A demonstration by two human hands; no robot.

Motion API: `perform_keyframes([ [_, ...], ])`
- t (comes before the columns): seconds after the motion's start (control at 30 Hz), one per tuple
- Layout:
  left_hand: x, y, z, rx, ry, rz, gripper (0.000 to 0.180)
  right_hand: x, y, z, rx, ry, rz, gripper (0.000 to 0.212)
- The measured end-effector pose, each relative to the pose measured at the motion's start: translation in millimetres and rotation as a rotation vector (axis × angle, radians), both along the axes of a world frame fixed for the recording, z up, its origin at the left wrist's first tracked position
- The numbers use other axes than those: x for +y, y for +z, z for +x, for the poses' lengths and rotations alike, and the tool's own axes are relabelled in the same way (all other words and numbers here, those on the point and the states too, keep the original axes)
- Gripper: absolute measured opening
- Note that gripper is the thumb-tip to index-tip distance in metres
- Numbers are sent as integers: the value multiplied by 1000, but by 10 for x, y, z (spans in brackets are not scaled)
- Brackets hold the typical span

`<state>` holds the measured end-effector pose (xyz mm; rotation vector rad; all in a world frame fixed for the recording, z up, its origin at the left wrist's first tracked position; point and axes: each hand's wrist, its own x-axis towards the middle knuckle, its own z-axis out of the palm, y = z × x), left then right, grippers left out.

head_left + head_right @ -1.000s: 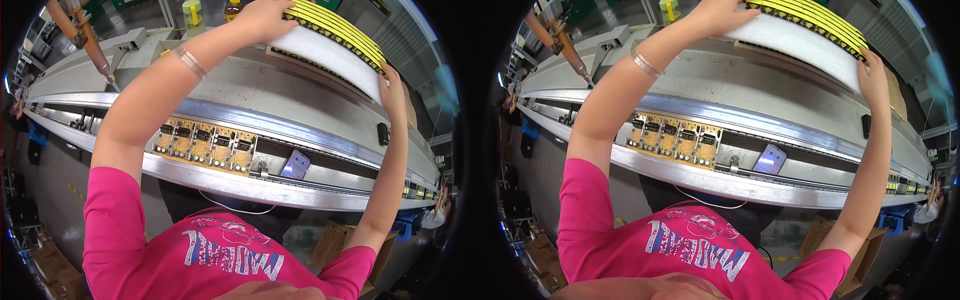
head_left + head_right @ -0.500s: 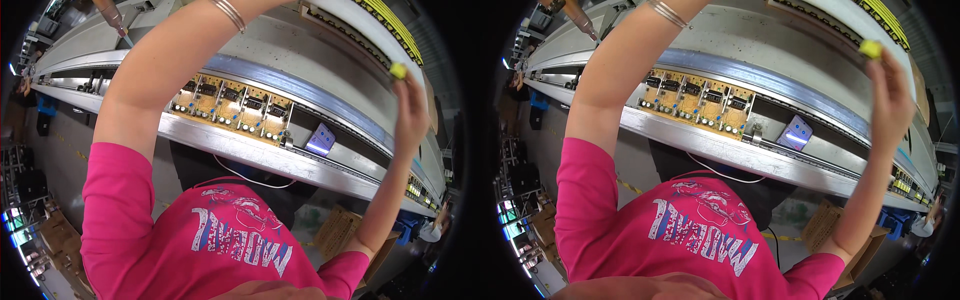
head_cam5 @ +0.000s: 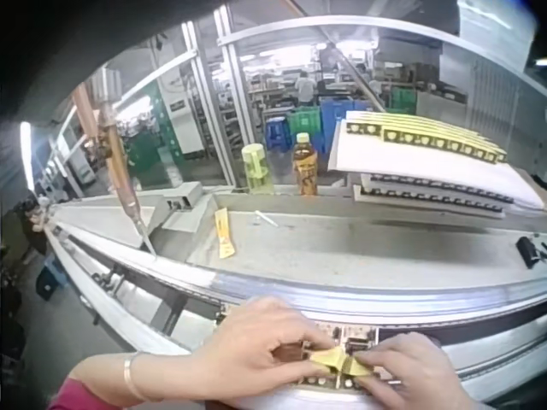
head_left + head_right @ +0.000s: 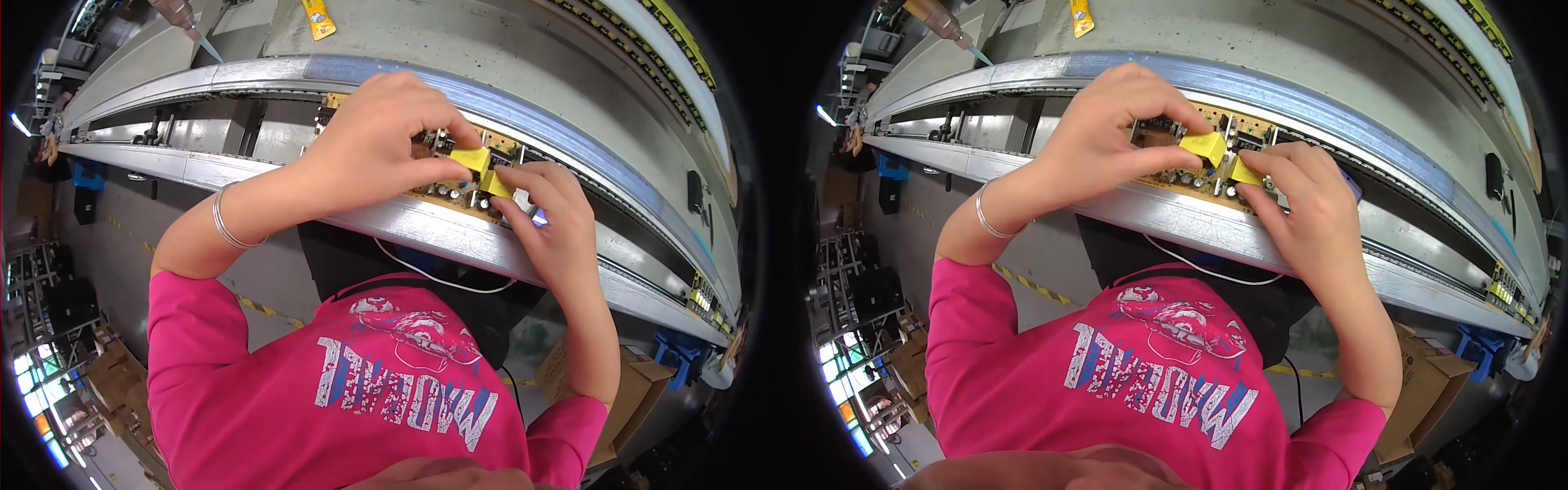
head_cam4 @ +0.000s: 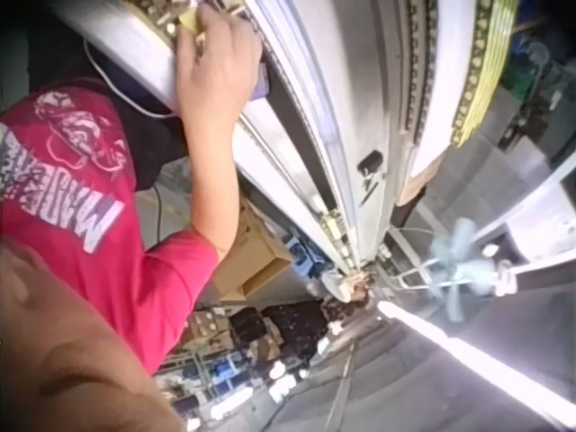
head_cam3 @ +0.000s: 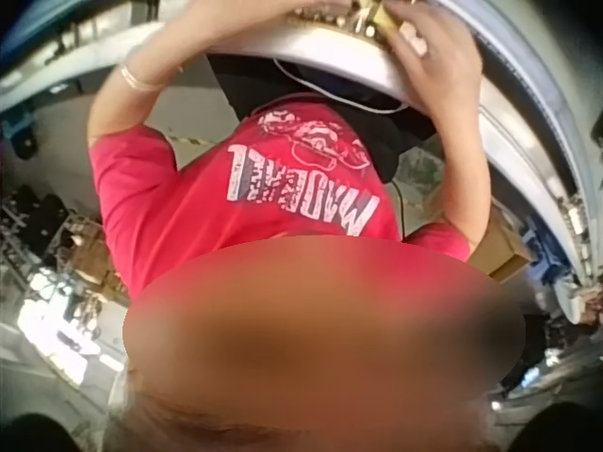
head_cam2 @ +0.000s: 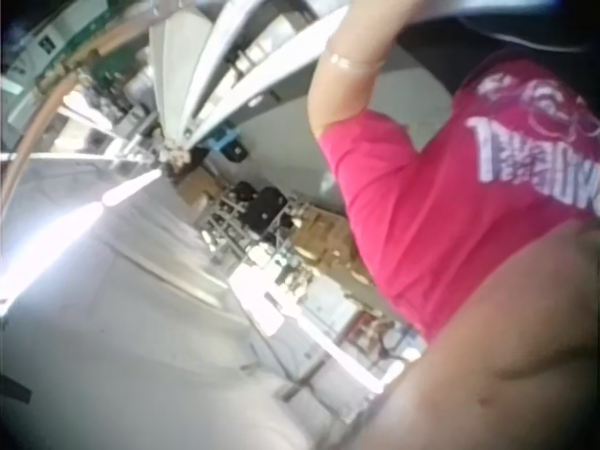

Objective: Manually attaching yellow components to an electronic board and securing them using an electric screwdriver on a conveyor belt line.

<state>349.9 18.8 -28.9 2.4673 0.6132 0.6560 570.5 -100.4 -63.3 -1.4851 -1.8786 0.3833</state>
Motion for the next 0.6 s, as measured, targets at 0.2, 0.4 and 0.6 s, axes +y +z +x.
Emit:
perform_keyframes([
  [0.2, -42, -223, -2, 66, 30, 127, 18, 24, 93, -10, -167, -41, -7, 23],
  [0.4, -83, -257, 115, 138, 45, 178, 18, 16, 136, 4, -233, -44, -51, 21],
  [0.6, -140, -214, 90, 166, 62, 211, 17, -31, 183, -22, -306, -72, -46, 20],
])
